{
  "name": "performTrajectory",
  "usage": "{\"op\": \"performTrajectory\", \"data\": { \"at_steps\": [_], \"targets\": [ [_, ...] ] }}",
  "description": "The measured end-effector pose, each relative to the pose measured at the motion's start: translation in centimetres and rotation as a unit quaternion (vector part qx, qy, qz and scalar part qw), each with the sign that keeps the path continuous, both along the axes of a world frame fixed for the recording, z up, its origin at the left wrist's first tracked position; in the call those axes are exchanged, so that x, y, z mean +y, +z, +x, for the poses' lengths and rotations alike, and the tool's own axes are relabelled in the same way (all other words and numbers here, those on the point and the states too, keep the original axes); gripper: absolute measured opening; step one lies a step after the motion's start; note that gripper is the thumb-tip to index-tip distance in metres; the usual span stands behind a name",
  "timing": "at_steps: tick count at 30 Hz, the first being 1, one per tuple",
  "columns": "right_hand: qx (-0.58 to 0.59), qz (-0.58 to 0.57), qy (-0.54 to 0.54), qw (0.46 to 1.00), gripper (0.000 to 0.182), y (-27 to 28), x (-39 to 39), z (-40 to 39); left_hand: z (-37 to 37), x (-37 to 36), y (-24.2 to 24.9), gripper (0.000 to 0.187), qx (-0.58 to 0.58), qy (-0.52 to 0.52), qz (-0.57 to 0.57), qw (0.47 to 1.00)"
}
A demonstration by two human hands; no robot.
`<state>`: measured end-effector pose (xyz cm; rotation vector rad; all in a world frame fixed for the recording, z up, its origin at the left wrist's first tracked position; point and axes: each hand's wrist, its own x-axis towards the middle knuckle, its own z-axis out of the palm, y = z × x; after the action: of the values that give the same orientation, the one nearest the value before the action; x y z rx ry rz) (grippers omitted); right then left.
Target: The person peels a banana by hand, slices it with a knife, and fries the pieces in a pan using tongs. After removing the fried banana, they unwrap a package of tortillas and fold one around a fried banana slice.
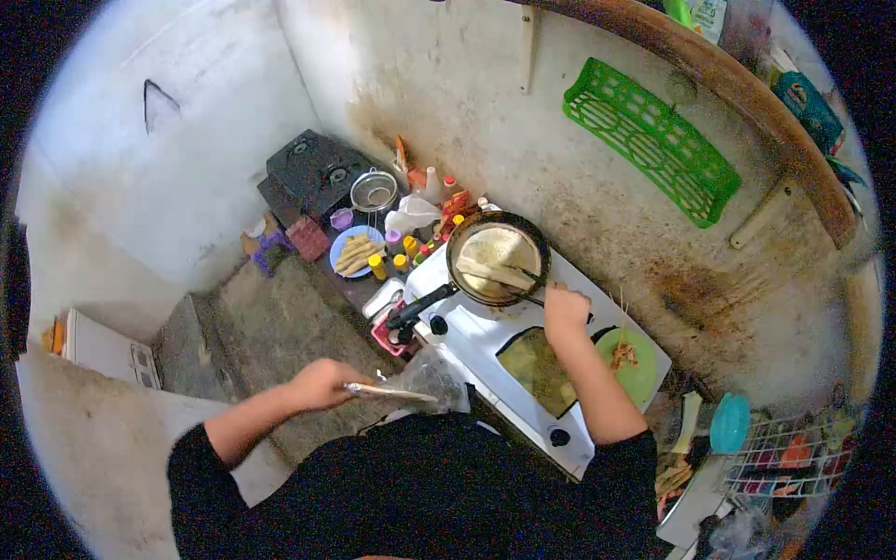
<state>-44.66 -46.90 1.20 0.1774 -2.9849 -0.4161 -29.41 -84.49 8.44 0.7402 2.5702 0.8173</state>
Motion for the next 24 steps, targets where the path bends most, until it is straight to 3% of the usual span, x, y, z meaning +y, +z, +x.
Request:
{"op": "performTrajectory", "data": {
  "at_steps": [8, 13, 19, 24],
  "targets": [
    [-0.021, -0.011, -0.044, 0.999, 0.017, -0.1, -0.8, 0.3, -0.3, -2.7, -6.9, 0.035, 0.005, 0.072, 0.048, 0.996],
    [-0.005, -0.015, -0.039, 0.999, 0.020, 1.4, -1.5, 1.1, -0.8, -5.0, -7.8, 0.038, -0.040, 0.094, 0.103, 0.989],
    [0.037, 0.048, 0.014, 0.998, 0.020, 0.0, -2.2, 1.4, -0.8, -8.0, -7.8, 0.037, -0.077, 0.090, 0.060, 0.991],
    [-0.116, -0.084, -0.032, 0.989, 0.032, 0.9, -1.4, 0.4, -0.2, -9.1, -8.0, 0.038, -0.052, 0.085, 0.042, 0.994]
  ]
}}
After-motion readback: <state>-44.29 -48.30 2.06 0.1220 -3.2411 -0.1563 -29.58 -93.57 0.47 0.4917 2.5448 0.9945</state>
